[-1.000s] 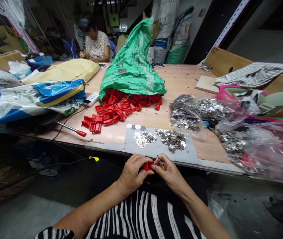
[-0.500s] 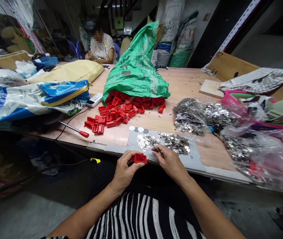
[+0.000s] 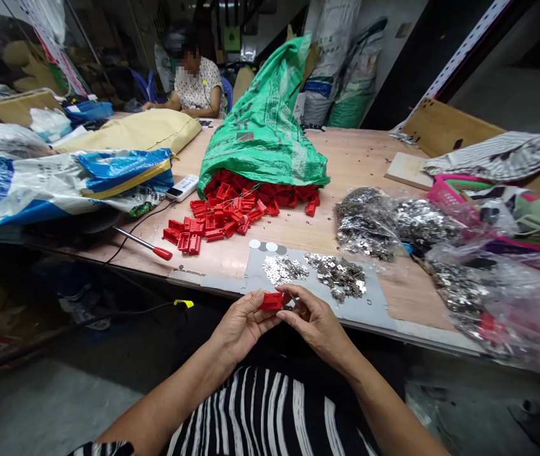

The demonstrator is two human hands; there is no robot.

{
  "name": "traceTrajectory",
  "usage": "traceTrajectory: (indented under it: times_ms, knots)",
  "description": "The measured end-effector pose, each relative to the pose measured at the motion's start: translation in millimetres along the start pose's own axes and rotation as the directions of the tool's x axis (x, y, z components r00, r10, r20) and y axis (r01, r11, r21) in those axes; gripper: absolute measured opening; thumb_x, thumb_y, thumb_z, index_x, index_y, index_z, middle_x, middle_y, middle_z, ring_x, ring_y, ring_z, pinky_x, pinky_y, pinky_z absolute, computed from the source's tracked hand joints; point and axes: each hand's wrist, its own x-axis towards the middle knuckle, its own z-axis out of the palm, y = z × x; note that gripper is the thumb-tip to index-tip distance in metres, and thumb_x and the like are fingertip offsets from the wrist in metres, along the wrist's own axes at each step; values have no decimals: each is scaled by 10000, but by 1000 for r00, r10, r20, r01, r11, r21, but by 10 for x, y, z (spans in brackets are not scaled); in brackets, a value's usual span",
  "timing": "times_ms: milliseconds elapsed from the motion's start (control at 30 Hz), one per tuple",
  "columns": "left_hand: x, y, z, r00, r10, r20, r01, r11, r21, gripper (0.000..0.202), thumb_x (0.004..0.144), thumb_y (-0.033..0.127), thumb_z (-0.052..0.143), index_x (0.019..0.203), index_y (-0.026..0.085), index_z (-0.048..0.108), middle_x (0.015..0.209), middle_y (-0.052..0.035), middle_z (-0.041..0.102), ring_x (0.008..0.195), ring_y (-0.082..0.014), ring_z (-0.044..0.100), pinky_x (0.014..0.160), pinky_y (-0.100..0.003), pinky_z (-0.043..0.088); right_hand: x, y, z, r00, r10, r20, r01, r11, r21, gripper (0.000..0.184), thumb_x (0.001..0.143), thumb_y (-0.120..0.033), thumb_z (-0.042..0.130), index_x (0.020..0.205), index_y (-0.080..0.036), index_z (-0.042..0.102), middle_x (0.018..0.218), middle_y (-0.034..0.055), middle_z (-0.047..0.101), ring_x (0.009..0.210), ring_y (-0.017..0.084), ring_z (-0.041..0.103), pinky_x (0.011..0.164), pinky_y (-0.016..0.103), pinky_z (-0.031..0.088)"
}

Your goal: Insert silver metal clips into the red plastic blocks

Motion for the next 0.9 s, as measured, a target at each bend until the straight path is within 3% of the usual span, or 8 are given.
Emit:
traceTrajectory:
  times_ms: [300,533,900]
  knots:
    - [-7,-40,-2,996,-90,-25,90,995,-36,176,844,253,637,908,91,664,873,-98,738,761,-173,699,852,-343,524,-43,5,1,1000,2,-23,-4,999,-50,325,824,-323,628,1137,-247,582,962,37,642,610,128,511,583,262,464]
    - [-33,-134,25,991,-131,-33,130,991,-43,192,837,296,648,903,119,684,845,-64,739,758,-142,680,873,-317,479,-67,8,20,995,-71,-68,63,992,-111,182,834,-238,590,1014,-229,569,893,28,613,646,141,513,637,269,447]
    - [-21,-164,-23,984,-169,-63,167,985,-35,157,825,272,657,863,123,690,811,-60,737,729,-143,674,891,-328,450,-105,74,51,999,-17,-49,13,997,-78,161,819,-212,593,976,-232,568,854,12,617,643,140,517,620,264,445]
